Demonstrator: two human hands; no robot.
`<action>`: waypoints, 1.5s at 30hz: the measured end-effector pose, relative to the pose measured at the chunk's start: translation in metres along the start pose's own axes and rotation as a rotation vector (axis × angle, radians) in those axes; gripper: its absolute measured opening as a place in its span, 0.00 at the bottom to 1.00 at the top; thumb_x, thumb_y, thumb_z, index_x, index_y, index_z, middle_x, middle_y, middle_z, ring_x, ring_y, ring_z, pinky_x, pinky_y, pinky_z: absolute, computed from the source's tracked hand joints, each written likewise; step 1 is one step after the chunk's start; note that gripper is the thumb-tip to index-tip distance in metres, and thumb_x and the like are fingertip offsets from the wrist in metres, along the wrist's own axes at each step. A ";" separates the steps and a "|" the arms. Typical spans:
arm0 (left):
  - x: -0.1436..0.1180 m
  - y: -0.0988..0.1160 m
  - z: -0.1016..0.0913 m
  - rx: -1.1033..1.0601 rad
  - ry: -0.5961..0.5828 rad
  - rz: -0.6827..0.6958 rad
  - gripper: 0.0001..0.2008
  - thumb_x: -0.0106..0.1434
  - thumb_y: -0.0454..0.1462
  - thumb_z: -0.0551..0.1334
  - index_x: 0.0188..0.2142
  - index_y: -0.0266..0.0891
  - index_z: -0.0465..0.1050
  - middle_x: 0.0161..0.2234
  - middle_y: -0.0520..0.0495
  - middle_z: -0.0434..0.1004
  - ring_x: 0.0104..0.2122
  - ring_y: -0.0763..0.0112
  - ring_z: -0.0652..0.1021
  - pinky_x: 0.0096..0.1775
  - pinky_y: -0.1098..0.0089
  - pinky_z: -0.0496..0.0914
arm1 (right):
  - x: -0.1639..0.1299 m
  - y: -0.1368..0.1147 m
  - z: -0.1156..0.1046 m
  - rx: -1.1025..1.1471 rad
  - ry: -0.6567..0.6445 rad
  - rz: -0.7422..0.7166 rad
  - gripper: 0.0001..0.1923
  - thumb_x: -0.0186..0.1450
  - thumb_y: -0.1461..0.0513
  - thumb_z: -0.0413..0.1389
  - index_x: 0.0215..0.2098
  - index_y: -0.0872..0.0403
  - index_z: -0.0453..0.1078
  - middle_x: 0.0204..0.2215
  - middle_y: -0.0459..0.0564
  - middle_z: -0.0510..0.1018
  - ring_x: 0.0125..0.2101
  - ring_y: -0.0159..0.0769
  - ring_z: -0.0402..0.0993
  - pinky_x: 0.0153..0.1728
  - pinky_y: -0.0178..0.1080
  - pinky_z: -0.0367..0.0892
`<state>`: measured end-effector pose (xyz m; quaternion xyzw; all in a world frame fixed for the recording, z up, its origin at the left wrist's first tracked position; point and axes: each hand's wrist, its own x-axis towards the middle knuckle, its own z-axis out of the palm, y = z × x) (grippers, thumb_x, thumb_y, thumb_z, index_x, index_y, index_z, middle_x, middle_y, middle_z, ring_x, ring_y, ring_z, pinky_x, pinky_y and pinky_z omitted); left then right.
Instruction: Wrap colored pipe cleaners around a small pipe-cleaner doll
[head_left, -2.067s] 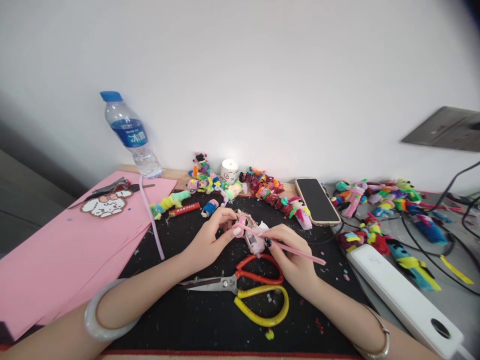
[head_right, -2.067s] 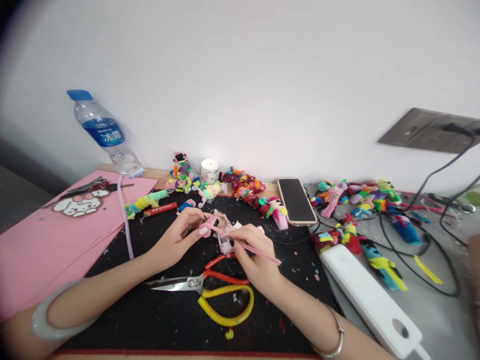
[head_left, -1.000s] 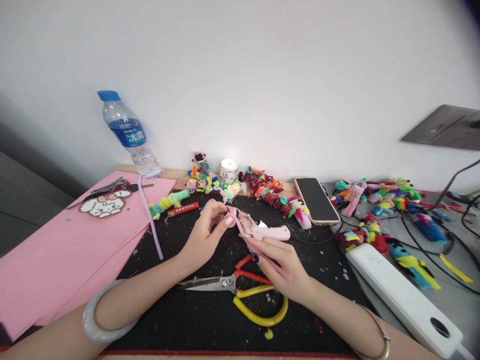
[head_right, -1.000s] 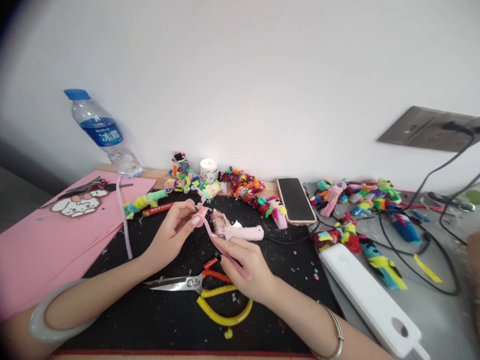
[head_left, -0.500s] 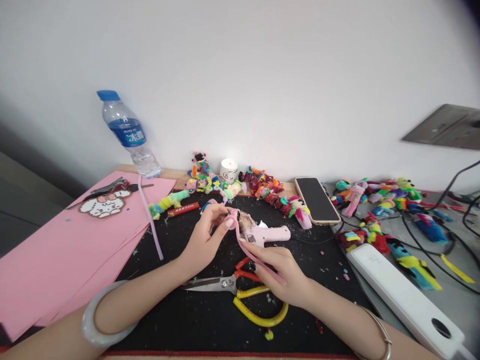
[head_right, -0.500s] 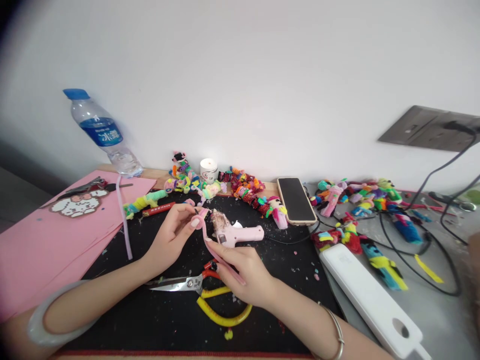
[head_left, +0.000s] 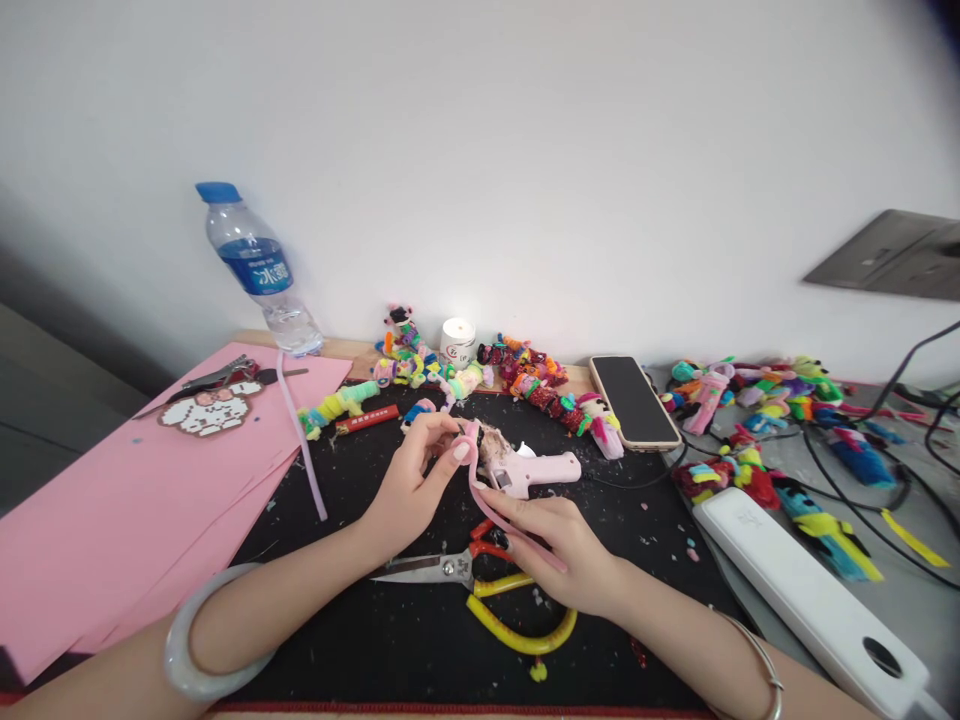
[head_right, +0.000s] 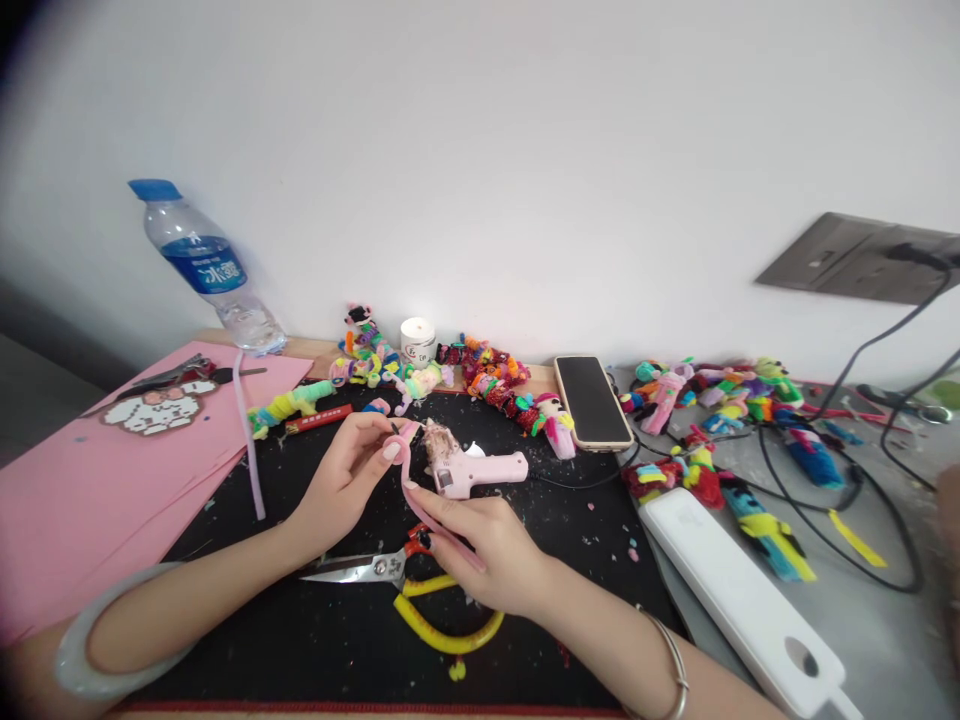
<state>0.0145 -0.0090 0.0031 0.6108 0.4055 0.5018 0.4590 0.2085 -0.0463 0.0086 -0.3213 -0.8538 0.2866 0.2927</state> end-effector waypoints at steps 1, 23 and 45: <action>0.000 0.000 0.000 -0.002 0.003 0.000 0.06 0.63 0.40 0.56 0.39 0.42 0.62 0.38 0.47 0.71 0.41 0.67 0.73 0.43 0.67 0.66 | 0.000 0.000 0.000 -0.003 -0.003 0.000 0.24 0.66 0.65 0.45 0.60 0.56 0.58 0.22 0.44 0.71 0.18 0.28 0.61 0.24 0.30 0.62; -0.003 0.001 0.001 0.007 -0.016 -0.006 0.06 0.64 0.40 0.55 0.39 0.42 0.60 0.35 0.48 0.70 0.41 0.67 0.72 0.42 0.66 0.66 | -0.001 0.003 0.002 -0.048 -0.041 0.013 0.26 0.66 0.65 0.44 0.62 0.54 0.54 0.18 0.41 0.64 0.18 0.29 0.58 0.24 0.31 0.60; -0.003 0.001 0.002 -0.042 -0.047 -0.013 0.06 0.64 0.39 0.55 0.39 0.42 0.60 0.35 0.50 0.69 0.37 0.71 0.71 0.39 0.69 0.65 | -0.002 0.005 0.004 -0.044 -0.066 0.016 0.26 0.65 0.66 0.45 0.62 0.55 0.53 0.19 0.40 0.62 0.19 0.28 0.57 0.24 0.30 0.56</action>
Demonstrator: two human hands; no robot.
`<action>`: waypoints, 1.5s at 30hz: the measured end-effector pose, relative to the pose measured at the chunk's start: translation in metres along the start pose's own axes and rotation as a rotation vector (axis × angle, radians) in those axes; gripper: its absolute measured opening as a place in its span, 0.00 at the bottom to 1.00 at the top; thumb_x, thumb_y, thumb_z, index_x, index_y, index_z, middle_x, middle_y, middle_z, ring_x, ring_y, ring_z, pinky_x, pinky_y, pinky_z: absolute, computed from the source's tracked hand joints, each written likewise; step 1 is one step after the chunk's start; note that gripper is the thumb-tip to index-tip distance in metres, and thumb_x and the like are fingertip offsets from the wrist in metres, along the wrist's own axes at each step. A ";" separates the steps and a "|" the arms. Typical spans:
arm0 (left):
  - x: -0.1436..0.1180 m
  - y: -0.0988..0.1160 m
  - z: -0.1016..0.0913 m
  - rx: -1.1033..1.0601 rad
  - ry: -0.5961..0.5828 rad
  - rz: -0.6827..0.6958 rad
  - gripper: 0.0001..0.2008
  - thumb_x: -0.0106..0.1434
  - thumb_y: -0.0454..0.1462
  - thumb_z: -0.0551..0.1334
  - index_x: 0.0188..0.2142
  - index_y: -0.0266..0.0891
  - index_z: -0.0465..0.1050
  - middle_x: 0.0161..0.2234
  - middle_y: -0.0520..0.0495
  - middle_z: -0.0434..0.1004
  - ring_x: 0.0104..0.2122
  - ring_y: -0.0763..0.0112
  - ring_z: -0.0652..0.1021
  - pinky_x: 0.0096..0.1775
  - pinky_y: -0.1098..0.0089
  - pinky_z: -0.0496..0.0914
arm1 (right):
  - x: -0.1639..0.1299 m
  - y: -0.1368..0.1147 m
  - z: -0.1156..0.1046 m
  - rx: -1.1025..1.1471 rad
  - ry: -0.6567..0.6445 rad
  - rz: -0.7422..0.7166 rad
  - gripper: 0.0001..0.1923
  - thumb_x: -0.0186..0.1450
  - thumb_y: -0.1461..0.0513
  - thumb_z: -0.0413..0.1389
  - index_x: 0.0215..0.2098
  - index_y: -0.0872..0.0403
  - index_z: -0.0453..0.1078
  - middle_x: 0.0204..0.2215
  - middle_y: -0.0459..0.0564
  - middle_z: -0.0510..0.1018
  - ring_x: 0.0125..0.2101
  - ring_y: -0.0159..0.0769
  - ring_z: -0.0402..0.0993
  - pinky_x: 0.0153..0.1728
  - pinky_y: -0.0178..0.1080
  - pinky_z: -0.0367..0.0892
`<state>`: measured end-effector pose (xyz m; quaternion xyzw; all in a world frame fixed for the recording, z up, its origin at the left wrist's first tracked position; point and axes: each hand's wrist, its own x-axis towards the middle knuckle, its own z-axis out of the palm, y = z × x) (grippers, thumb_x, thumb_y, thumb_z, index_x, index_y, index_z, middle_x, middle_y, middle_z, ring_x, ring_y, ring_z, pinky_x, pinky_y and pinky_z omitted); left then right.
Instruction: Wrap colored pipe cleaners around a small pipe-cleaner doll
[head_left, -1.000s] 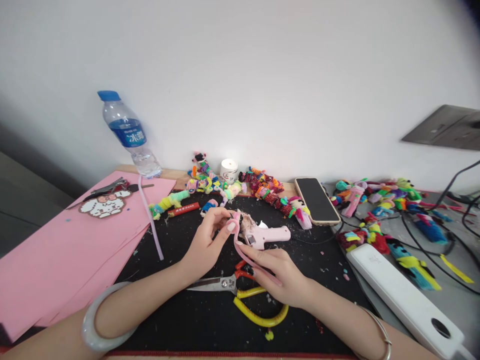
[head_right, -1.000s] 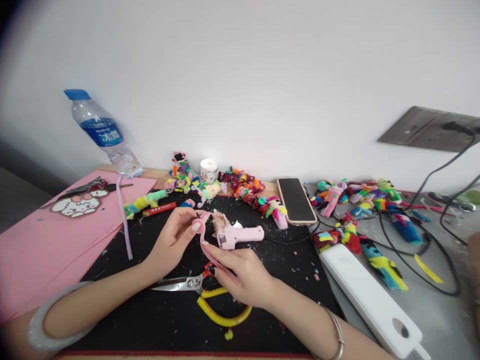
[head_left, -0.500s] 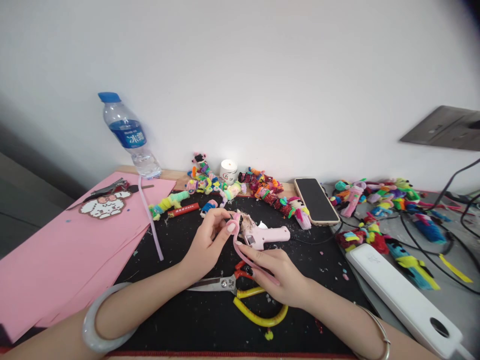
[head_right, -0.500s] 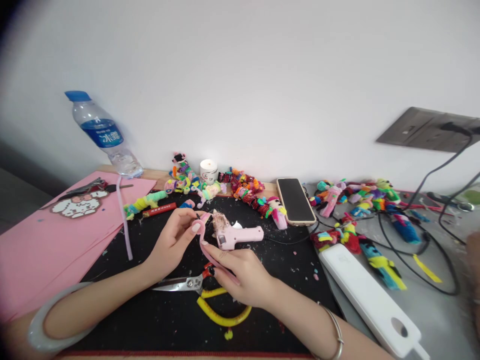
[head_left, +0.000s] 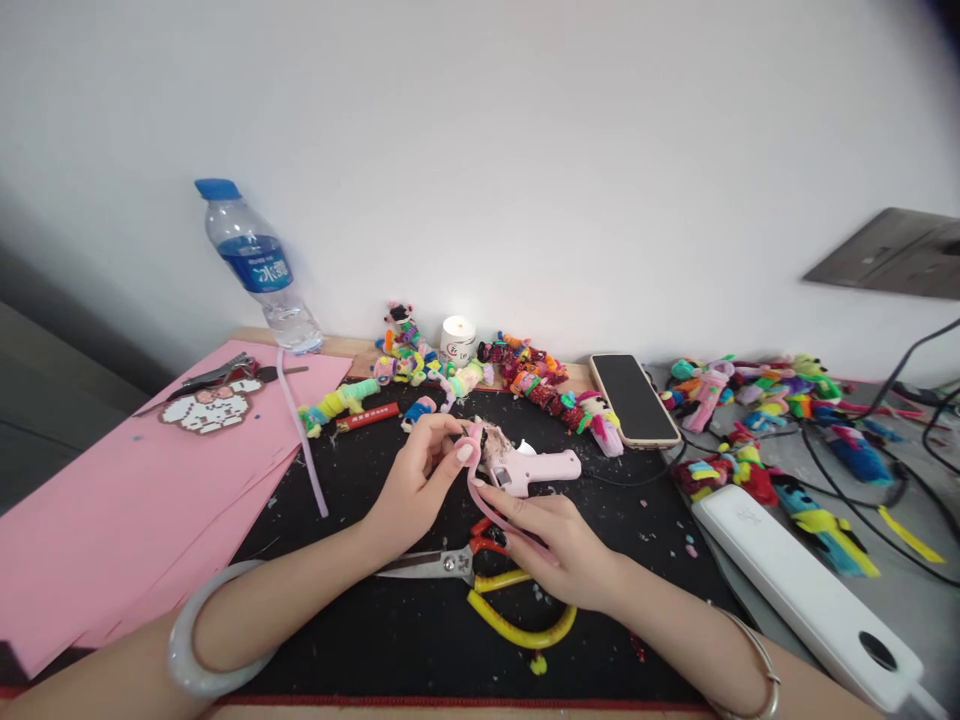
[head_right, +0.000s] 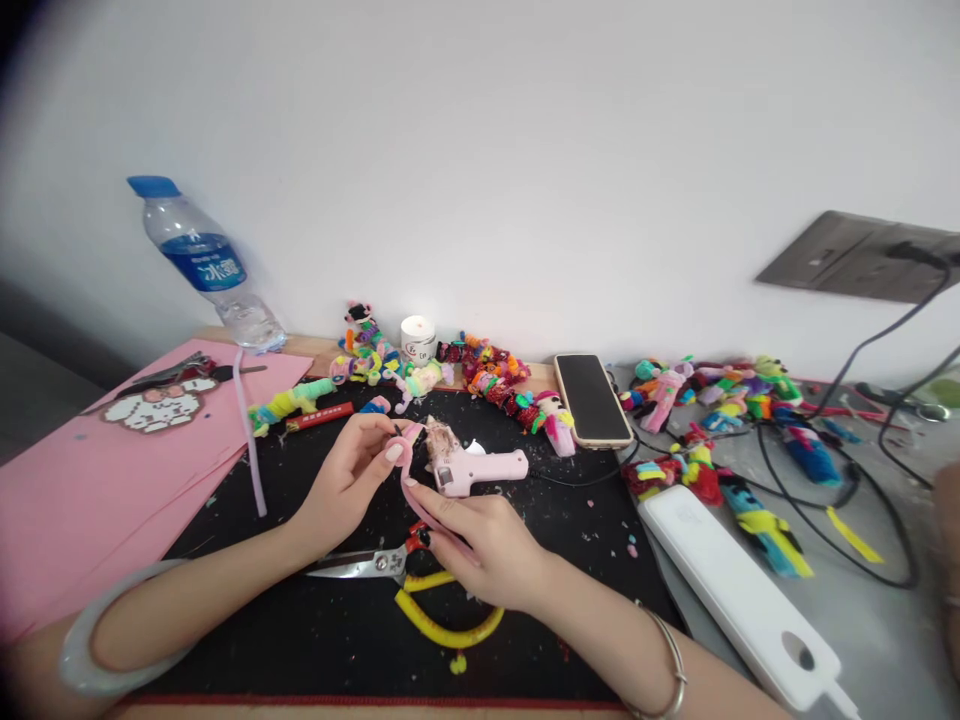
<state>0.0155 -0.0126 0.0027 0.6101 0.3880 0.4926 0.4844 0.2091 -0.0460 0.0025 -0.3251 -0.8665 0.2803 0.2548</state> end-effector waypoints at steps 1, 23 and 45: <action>0.000 0.000 0.000 -0.004 -0.002 0.000 0.06 0.64 0.39 0.55 0.39 0.42 0.59 0.36 0.50 0.69 0.37 0.72 0.71 0.39 0.69 0.65 | 0.000 0.000 0.000 -0.001 -0.001 -0.001 0.26 0.65 0.66 0.45 0.62 0.55 0.53 0.19 0.40 0.62 0.19 0.28 0.56 0.24 0.30 0.56; 0.001 -0.001 0.002 -0.029 0.005 -0.003 0.06 0.64 0.39 0.55 0.39 0.41 0.60 0.41 0.47 0.71 0.35 0.74 0.72 0.39 0.71 0.66 | 0.000 0.001 -0.001 -0.009 -0.005 0.002 0.28 0.64 0.66 0.46 0.63 0.55 0.52 0.21 0.41 0.65 0.20 0.29 0.57 0.23 0.30 0.56; 0.000 0.000 0.002 -0.008 0.000 -0.014 0.06 0.64 0.39 0.55 0.40 0.42 0.60 0.41 0.48 0.71 0.35 0.73 0.71 0.38 0.71 0.65 | -0.001 0.000 -0.001 -0.041 -0.005 0.006 0.27 0.65 0.65 0.45 0.62 0.54 0.52 0.19 0.41 0.64 0.19 0.28 0.57 0.22 0.30 0.55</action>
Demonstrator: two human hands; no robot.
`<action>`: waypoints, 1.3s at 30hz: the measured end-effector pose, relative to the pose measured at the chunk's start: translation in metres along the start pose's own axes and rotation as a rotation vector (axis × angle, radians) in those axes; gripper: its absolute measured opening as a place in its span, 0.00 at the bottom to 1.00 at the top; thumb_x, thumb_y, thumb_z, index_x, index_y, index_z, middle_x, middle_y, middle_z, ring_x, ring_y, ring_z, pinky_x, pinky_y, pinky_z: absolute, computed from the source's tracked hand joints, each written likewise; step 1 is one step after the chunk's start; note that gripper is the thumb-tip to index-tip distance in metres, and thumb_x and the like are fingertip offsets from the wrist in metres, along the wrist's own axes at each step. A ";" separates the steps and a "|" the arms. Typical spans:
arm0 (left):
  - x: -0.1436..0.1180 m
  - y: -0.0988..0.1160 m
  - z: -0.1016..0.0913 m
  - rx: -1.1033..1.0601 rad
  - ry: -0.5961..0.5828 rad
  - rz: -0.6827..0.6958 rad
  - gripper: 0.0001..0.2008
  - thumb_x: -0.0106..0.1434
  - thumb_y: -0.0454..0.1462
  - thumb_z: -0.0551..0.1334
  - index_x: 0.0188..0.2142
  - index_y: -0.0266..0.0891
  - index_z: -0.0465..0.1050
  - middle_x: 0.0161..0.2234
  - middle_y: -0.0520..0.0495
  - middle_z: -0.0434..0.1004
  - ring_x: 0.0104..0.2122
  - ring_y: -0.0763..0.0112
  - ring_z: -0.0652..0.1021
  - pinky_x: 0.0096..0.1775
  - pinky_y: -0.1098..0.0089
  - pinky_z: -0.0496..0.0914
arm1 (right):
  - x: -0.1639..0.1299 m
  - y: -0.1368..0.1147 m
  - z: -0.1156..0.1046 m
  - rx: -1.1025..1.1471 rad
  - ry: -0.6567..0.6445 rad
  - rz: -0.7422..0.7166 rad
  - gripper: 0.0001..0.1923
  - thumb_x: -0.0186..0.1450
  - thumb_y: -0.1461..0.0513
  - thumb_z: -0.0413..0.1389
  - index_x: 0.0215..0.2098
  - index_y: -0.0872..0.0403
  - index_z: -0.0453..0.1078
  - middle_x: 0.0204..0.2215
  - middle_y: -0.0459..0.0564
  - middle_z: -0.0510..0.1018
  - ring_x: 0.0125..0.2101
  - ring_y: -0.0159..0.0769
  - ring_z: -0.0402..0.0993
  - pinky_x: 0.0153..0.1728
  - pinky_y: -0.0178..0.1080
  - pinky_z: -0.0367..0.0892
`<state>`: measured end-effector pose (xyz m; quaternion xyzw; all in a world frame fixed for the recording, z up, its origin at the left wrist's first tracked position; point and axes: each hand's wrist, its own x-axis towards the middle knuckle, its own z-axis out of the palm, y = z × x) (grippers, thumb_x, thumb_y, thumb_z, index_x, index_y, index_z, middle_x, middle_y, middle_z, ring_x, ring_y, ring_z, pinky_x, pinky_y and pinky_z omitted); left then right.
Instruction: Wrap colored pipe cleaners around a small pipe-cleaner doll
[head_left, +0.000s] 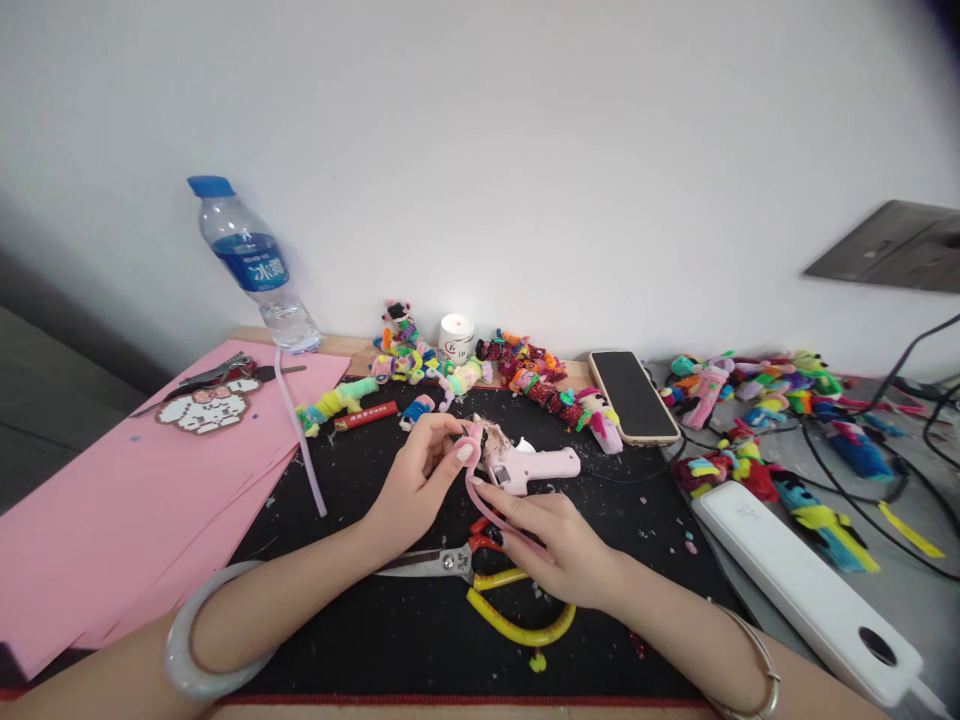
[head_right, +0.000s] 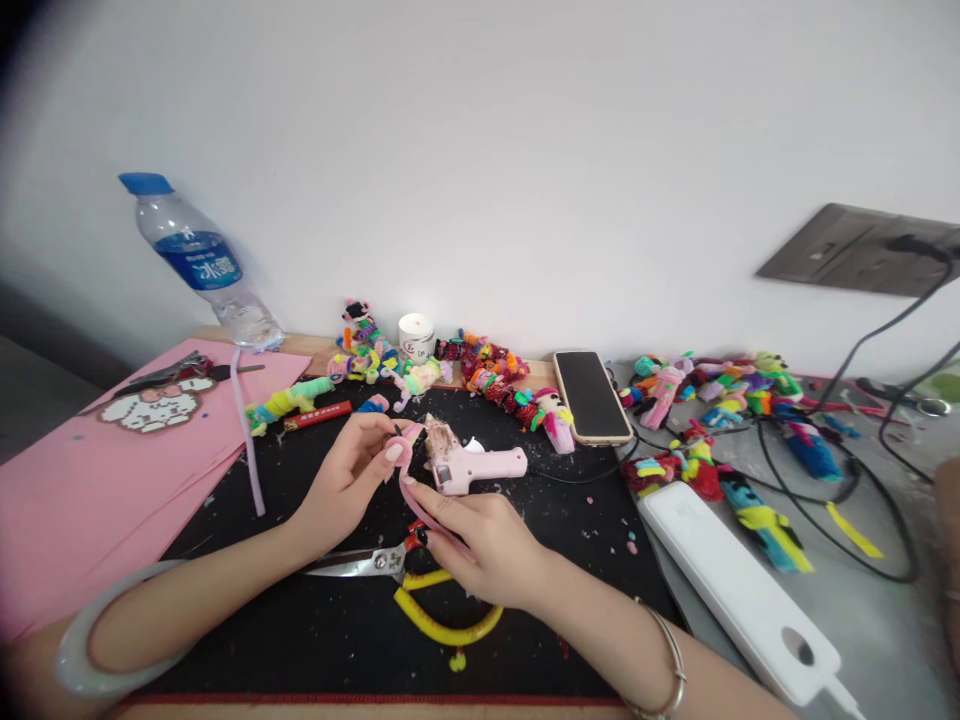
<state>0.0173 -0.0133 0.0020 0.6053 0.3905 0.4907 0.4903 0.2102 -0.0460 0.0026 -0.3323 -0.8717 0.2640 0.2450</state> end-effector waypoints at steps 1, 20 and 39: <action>0.000 0.000 0.000 0.000 -0.001 -0.002 0.06 0.64 0.39 0.55 0.40 0.42 0.60 0.40 0.48 0.71 0.35 0.73 0.71 0.38 0.71 0.65 | 0.000 0.000 0.000 -0.002 -0.001 0.001 0.27 0.65 0.65 0.45 0.62 0.54 0.52 0.19 0.41 0.64 0.19 0.28 0.57 0.22 0.30 0.56; 0.000 0.002 0.000 -0.004 0.002 -0.008 0.07 0.63 0.40 0.56 0.39 0.41 0.60 0.34 0.49 0.71 0.36 0.70 0.72 0.38 0.69 0.66 | 0.000 0.000 0.001 -0.010 -0.002 0.007 0.27 0.64 0.66 0.45 0.62 0.55 0.53 0.18 0.40 0.63 0.19 0.28 0.57 0.22 0.30 0.54; 0.000 0.002 0.000 -0.007 0.000 -0.013 0.07 0.63 0.40 0.56 0.39 0.42 0.60 0.38 0.48 0.71 0.33 0.73 0.71 0.37 0.70 0.66 | -0.001 0.002 0.002 -0.013 0.006 -0.007 0.27 0.64 0.66 0.45 0.62 0.54 0.52 0.18 0.40 0.63 0.19 0.29 0.58 0.22 0.30 0.54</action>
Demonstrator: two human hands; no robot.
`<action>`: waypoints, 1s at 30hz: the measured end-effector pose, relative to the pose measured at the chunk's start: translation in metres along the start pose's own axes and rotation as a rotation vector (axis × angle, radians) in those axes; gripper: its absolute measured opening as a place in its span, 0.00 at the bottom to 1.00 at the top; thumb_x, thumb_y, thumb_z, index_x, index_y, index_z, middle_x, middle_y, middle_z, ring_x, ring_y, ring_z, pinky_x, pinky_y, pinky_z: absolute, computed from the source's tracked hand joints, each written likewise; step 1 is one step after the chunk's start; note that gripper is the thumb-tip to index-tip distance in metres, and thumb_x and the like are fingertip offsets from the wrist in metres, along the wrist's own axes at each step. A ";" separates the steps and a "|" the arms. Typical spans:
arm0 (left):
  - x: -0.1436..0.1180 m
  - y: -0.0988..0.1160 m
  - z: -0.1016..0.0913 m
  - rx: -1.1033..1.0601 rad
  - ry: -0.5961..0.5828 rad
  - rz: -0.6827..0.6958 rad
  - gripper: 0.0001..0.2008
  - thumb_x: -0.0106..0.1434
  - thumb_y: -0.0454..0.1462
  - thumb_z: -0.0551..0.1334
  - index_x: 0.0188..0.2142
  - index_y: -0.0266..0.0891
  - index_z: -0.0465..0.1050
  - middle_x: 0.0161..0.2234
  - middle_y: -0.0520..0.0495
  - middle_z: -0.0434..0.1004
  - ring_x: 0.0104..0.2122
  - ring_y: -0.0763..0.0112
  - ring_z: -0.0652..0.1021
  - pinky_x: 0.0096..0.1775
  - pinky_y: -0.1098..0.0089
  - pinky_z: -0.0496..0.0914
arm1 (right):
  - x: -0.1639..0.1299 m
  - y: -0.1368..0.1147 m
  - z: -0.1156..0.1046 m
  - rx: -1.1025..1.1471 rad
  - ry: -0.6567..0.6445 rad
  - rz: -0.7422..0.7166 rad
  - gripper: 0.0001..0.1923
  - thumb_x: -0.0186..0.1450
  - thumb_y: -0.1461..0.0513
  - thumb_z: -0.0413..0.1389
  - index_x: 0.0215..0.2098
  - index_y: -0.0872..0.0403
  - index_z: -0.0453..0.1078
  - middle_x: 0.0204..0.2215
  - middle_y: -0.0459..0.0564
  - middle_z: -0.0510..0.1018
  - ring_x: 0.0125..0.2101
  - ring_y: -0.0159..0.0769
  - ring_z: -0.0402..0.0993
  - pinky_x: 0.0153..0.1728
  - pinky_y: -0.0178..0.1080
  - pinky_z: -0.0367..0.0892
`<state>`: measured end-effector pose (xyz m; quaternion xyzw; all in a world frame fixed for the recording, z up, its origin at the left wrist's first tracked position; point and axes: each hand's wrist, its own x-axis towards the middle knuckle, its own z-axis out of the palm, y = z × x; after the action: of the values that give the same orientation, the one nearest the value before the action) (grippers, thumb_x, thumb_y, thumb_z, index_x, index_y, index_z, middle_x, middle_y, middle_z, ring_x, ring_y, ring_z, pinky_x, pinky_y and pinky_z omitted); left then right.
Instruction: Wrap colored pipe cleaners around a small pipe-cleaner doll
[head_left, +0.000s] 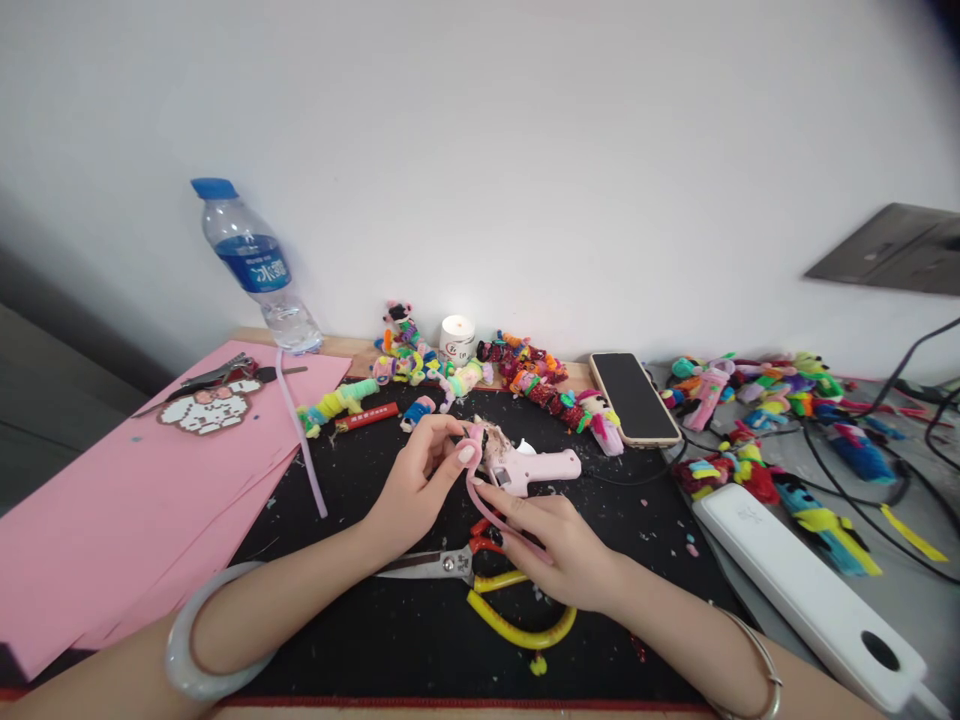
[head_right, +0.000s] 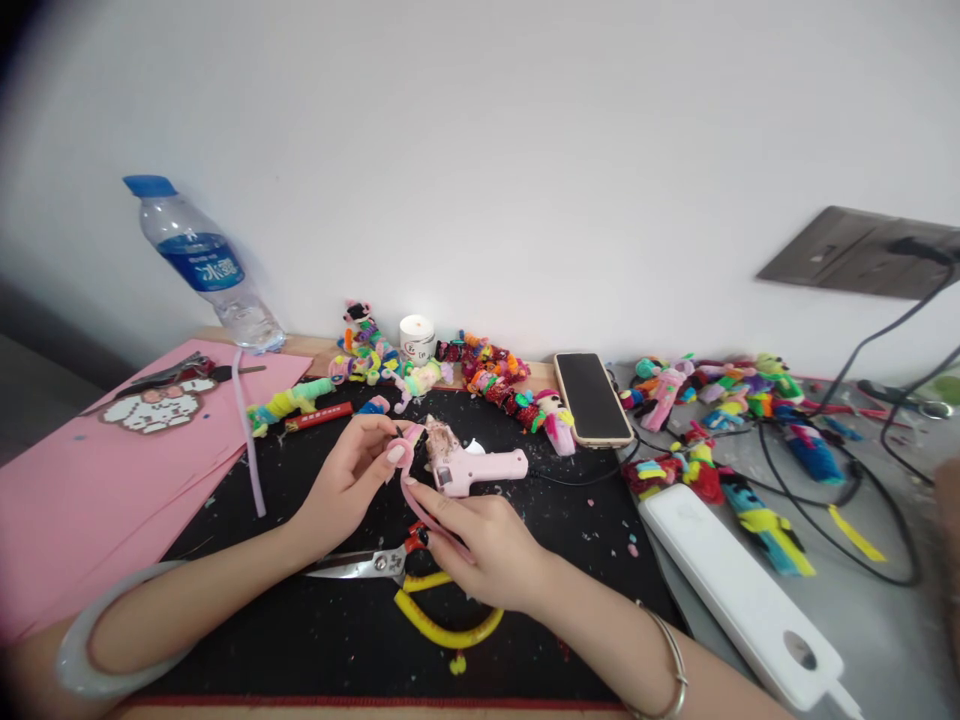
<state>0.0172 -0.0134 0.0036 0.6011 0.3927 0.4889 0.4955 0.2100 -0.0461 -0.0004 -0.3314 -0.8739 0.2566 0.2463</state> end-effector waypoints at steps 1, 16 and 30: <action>0.000 0.000 0.000 0.004 -0.001 0.000 0.07 0.63 0.40 0.56 0.39 0.42 0.60 0.38 0.48 0.71 0.33 0.73 0.71 0.37 0.70 0.66 | 0.000 0.000 0.000 -0.003 0.000 0.001 0.27 0.64 0.66 0.45 0.62 0.54 0.52 0.18 0.40 0.63 0.19 0.29 0.58 0.22 0.30 0.54; 0.000 0.000 0.000 -0.004 0.001 0.012 0.07 0.63 0.40 0.56 0.39 0.41 0.61 0.42 0.46 0.72 0.33 0.73 0.71 0.37 0.70 0.66 | 0.000 0.000 0.000 -0.012 -0.002 0.012 0.26 0.64 0.66 0.46 0.61 0.55 0.54 0.19 0.41 0.65 0.19 0.28 0.59 0.22 0.30 0.56; 0.001 0.002 0.000 -0.015 -0.021 0.001 0.06 0.64 0.39 0.55 0.39 0.41 0.59 0.41 0.48 0.71 0.34 0.74 0.71 0.38 0.71 0.66 | 0.001 -0.002 -0.001 0.004 -0.008 0.021 0.26 0.64 0.67 0.46 0.61 0.56 0.54 0.18 0.39 0.61 0.18 0.28 0.58 0.22 0.30 0.54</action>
<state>0.0172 -0.0131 0.0056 0.6024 0.3834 0.4859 0.5039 0.2093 -0.0465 0.0017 -0.3393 -0.8708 0.2622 0.2406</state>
